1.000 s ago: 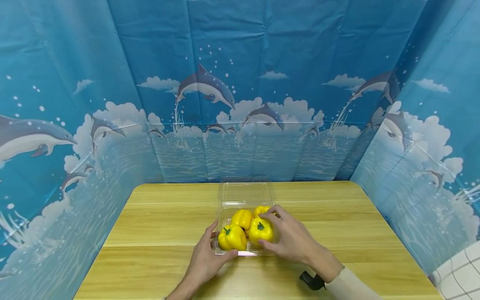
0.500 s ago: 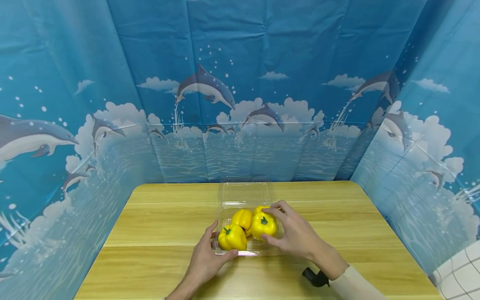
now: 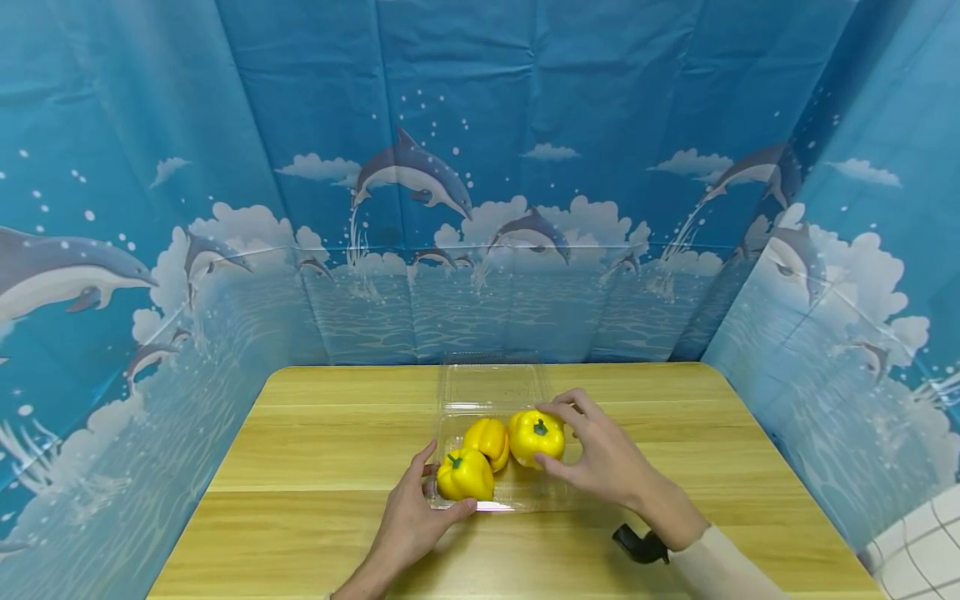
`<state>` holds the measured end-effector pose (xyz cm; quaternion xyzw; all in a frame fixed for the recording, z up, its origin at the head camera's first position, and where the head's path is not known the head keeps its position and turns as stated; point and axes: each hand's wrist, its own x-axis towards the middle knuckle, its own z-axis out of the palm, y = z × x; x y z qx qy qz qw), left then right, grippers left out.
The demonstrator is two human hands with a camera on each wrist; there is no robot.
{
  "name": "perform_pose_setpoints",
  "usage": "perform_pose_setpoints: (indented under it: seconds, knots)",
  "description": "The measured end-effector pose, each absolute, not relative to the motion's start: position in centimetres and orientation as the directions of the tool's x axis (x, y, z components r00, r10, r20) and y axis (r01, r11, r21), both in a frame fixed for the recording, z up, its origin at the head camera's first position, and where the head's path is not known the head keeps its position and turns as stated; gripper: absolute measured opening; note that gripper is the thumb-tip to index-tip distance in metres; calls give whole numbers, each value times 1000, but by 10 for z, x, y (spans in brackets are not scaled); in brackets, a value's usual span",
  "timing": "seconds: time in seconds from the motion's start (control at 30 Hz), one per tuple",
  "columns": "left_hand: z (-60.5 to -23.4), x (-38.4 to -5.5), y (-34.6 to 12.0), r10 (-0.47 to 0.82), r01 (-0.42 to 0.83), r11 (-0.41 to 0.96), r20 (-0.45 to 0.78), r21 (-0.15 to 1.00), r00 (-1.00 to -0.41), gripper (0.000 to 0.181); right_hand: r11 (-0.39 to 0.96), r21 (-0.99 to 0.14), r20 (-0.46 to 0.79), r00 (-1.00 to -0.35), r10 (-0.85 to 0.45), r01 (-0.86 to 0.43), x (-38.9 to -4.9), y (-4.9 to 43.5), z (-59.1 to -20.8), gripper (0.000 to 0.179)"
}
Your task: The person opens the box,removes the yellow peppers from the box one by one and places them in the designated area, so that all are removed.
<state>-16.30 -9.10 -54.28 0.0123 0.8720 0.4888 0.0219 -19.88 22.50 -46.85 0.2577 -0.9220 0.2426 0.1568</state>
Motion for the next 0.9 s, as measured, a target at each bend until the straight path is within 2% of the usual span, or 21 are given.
perform_pose_setpoints:
  seconds: [0.47,0.9]
  knots:
    - [-546,-166,-93,43,1,524,-25,852,-999,119,722,-432,432,-826,-361,-541,-211,247,-459,63]
    - [-544,-165,-91,42,-1,523,-27,852,-999,119,728,-444,449,-833,-324,-523,-220,268,-459,62]
